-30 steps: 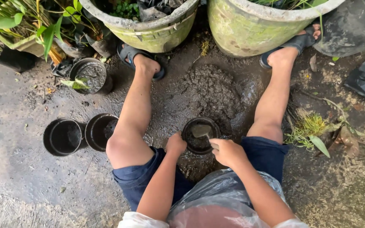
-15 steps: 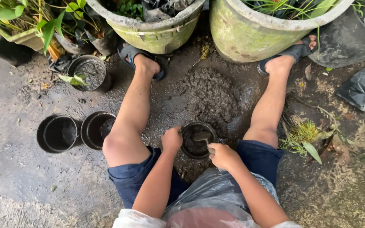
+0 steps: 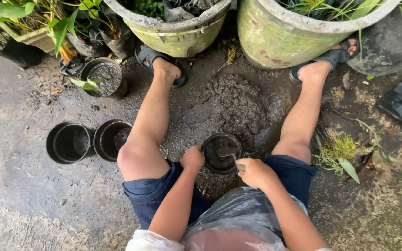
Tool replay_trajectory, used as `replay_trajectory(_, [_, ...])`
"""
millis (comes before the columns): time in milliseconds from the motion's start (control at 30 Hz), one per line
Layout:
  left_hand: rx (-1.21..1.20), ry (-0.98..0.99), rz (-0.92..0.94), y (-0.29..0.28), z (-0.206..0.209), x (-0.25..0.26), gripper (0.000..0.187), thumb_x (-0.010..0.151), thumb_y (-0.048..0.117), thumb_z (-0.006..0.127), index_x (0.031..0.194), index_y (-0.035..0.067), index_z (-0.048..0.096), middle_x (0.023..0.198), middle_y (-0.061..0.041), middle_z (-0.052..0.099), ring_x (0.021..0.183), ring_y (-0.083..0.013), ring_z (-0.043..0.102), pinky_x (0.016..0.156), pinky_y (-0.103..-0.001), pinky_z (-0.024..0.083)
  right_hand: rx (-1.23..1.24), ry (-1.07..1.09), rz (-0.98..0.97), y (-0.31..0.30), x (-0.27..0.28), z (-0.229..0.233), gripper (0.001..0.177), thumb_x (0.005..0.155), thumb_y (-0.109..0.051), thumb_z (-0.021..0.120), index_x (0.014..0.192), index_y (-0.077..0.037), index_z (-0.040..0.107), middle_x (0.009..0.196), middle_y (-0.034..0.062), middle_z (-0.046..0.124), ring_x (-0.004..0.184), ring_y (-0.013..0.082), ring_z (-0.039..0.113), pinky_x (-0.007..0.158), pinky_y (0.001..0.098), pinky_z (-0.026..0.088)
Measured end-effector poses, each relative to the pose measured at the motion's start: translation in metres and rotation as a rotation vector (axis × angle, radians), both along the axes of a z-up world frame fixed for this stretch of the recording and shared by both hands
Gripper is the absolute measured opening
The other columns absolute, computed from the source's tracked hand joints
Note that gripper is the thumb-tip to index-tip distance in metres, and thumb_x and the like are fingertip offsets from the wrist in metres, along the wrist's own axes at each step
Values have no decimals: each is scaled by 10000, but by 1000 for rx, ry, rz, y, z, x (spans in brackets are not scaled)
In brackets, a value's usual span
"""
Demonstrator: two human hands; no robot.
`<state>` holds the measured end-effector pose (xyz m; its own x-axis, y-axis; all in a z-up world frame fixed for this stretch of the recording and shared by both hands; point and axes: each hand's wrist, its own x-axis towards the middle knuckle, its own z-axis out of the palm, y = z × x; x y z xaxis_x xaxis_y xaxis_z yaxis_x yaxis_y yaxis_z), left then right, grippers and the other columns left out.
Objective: Filling small plastic pots with soil using a hand trowel while sitting on the ground.
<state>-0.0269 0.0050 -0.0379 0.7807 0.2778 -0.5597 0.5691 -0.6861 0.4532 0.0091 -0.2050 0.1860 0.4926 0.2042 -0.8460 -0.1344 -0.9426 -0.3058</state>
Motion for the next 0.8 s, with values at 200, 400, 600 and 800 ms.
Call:
replay_trajectory(200, [71,-49,7,-7,31,17,209,1013,249,631,1127,177,791,993,-95,795,1100,-376,717,1108,-632,343,92,-37,-94,8,0,-38,490,1029,-170,550,1517,-122,535,1420,237,621,1287,401,624,974,518,583])
replay_trajectory(400, [201,-195,-116,-10,5,22,180,1029,230,634,944,210,792,810,-33,774,956,-293,760,1163,-641,279,13,42,-34,1,-1,0,501,1027,-181,542,1524,-124,525,1446,215,612,1307,377,619,1001,489,581])
replay_trajectory(600, [118,-193,-121,-3,14,23,198,1037,243,648,1151,158,785,1012,-91,789,1027,-317,746,1141,-674,304,88,22,-92,3,-4,-71,495,1021,-190,587,1511,-136,544,1428,216,625,1299,381,620,982,495,583])
replay_trajectory(800, [189,-291,-130,-7,-10,25,135,1017,239,661,1031,207,792,870,-60,772,887,-313,765,1095,-615,357,-17,103,23,10,-3,35,508,1047,-181,506,1546,-92,477,1504,234,547,1344,387,587,1015,488,587])
